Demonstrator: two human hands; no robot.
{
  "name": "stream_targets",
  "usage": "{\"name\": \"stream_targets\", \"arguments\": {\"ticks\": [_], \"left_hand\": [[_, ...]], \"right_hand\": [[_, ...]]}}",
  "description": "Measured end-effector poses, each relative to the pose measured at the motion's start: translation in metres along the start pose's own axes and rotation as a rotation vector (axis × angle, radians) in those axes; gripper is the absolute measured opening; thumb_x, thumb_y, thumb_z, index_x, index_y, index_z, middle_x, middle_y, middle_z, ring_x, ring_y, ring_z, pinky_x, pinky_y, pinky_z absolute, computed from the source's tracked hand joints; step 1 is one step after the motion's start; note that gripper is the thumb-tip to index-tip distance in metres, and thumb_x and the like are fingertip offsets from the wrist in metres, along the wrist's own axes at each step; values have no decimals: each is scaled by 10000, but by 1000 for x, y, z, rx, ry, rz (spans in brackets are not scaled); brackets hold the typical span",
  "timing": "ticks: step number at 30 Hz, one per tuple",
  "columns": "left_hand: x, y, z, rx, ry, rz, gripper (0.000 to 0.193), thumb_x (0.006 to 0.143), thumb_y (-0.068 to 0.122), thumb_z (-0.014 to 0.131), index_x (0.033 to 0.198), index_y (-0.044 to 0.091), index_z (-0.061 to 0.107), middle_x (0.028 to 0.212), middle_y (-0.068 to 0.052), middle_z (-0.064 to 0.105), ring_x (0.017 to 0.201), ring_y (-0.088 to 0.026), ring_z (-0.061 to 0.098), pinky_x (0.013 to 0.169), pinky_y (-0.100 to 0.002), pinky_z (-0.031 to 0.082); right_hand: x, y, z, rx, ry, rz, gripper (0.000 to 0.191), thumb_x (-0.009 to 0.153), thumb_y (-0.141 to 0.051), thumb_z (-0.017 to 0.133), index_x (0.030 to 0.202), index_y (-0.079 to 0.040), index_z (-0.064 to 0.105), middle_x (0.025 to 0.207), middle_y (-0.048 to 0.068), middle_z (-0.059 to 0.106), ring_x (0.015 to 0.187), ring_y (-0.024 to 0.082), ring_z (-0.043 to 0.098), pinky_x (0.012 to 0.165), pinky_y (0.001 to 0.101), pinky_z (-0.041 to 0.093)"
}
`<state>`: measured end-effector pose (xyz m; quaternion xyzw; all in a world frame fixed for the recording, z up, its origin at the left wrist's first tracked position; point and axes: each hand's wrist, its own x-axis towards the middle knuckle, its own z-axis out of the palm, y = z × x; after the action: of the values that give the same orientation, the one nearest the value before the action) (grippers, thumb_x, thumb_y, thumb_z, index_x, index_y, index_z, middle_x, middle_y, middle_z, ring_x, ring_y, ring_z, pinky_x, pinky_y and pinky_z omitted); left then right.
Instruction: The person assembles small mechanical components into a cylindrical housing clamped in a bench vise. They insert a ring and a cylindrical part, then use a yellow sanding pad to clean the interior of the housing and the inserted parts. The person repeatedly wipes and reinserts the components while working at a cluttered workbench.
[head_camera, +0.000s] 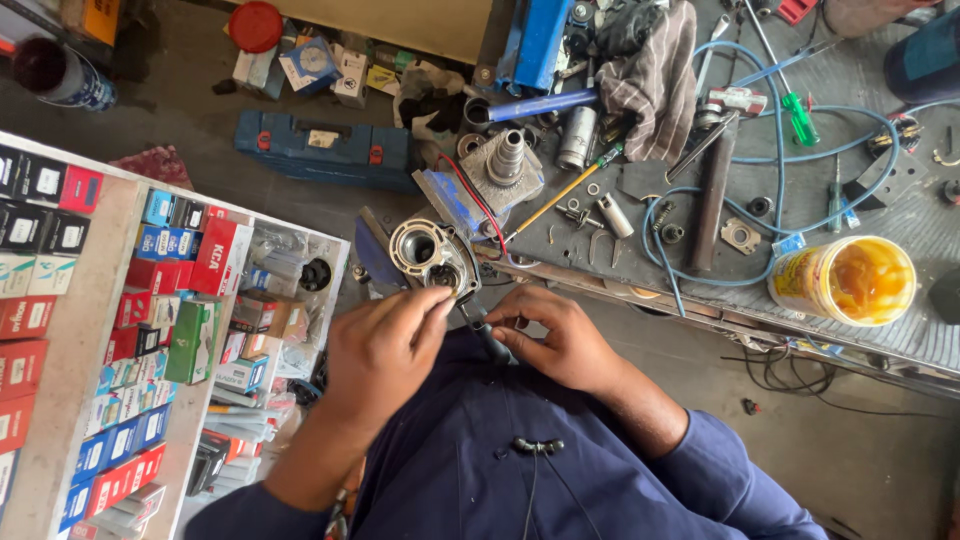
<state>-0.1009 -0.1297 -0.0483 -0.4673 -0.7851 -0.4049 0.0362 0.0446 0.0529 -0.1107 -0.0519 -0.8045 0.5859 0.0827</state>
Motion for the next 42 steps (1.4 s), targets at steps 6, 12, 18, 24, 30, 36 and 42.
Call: {"name": "stream_targets", "arguments": {"ticks": [6,12,18,24,30,36,42], "left_hand": [[-1,6,17,-51,43,-123,127,877,94,806,966,66,720,649,-43,649,516,-188,642,493,-341,478],[-2,23,30,-98,145,-281,119,894,96,787,988,60,722,681,-48,677,539,-191,671,517,-340,508],[5,13,1,68,11,-39,113,902,132,759,990,78,710,795,-81,713,662,-279,691,589,-387,527],[9,30,9,121,35,-119,221,857,241,800,916,59,688,687,-84,677,572,-279,673,517,-398,510],[12,36,14,272,92,-128,164,937,222,754,860,98,678,693,-73,669,600,-291,668,534,-406,507],[8,36,16,270,76,-106,185,948,183,731,812,92,646,682,-76,651,596,-303,649,541,-420,501],[19,1,-16,125,-87,222,112,909,152,746,877,75,672,718,-64,672,592,-265,651,520,-400,486]], "right_hand": [[1,3,-3,-28,37,-16,185,914,-63,746,1097,-40,739,1033,95,724,924,210,718,839,327,569],[4,2,0,18,4,-14,181,919,-68,750,1097,-42,731,1041,90,722,931,197,724,832,317,582],[7,-11,-2,-15,48,-60,181,918,-54,754,1097,-40,732,1041,87,721,902,192,705,812,316,570],[18,-36,-12,-79,208,-186,202,933,-22,749,1131,-35,712,1050,93,688,885,173,684,776,296,556],[28,-46,-17,-169,238,-191,206,917,-15,762,1117,-32,717,1041,90,697,856,171,667,753,293,542],[17,-29,-6,-105,183,-103,209,913,-30,757,1119,-27,720,1020,91,694,829,171,661,751,298,539],[-8,-1,-7,-155,112,-59,215,905,-65,756,1116,-32,727,1010,85,694,823,161,651,747,306,541]]}}
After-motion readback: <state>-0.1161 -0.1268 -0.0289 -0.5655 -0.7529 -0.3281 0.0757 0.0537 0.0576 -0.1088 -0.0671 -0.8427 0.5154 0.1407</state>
